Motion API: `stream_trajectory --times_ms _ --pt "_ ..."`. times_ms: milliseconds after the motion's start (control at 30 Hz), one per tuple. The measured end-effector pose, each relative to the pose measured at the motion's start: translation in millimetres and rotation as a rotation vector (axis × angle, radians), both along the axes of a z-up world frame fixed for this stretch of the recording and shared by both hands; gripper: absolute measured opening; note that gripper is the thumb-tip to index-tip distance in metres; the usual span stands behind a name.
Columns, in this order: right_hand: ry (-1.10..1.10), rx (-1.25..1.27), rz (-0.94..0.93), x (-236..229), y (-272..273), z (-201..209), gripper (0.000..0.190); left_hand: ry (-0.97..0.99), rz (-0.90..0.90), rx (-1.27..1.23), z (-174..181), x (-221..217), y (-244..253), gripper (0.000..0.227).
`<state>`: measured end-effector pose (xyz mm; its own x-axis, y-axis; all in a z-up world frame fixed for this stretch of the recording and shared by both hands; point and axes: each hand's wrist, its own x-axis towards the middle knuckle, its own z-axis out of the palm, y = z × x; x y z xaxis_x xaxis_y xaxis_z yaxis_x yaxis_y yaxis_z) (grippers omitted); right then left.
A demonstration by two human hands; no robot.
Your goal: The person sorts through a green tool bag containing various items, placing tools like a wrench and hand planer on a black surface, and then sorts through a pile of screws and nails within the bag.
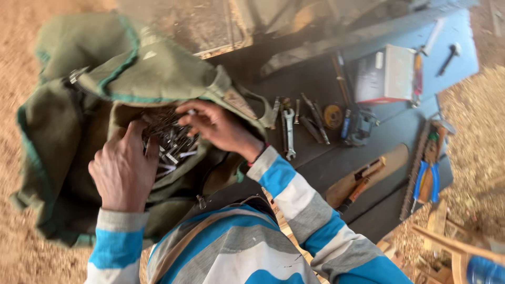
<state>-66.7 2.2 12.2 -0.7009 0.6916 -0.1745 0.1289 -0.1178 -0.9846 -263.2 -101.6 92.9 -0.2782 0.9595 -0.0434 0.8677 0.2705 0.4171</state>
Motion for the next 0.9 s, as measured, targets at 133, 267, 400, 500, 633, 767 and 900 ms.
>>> stream_trajectory --times_ms 133,267,400,500,633,767,900 --pt "-0.142 -0.130 -0.040 3 0 -7 0.033 -0.136 -0.185 0.218 -11 17 11 0.028" --pt "0.081 0.014 -0.032 3 -1 4 0.032 -0.115 -0.273 0.199 -25 24 23 0.032" --pt "-0.025 -0.071 -0.065 13 -5 17 0.035 -0.142 -0.317 0.161 -35 19 27 0.038" --pt "-0.098 -0.079 -0.121 18 -8 22 0.039 -0.183 -0.357 0.136 -37 14 31 0.041" --pt "-0.087 -0.032 -0.210 19 -17 25 0.051 -0.204 -0.388 0.121 -37 13 37 0.044" --pt "-0.350 0.326 -0.160 15 -22 39 0.058 -0.177 -0.385 0.081 -32 14 38 0.050" --pt "-0.348 0.280 -0.146 10 -26 58 0.064 -0.251 -0.348 0.090 -31 15 30 0.051"
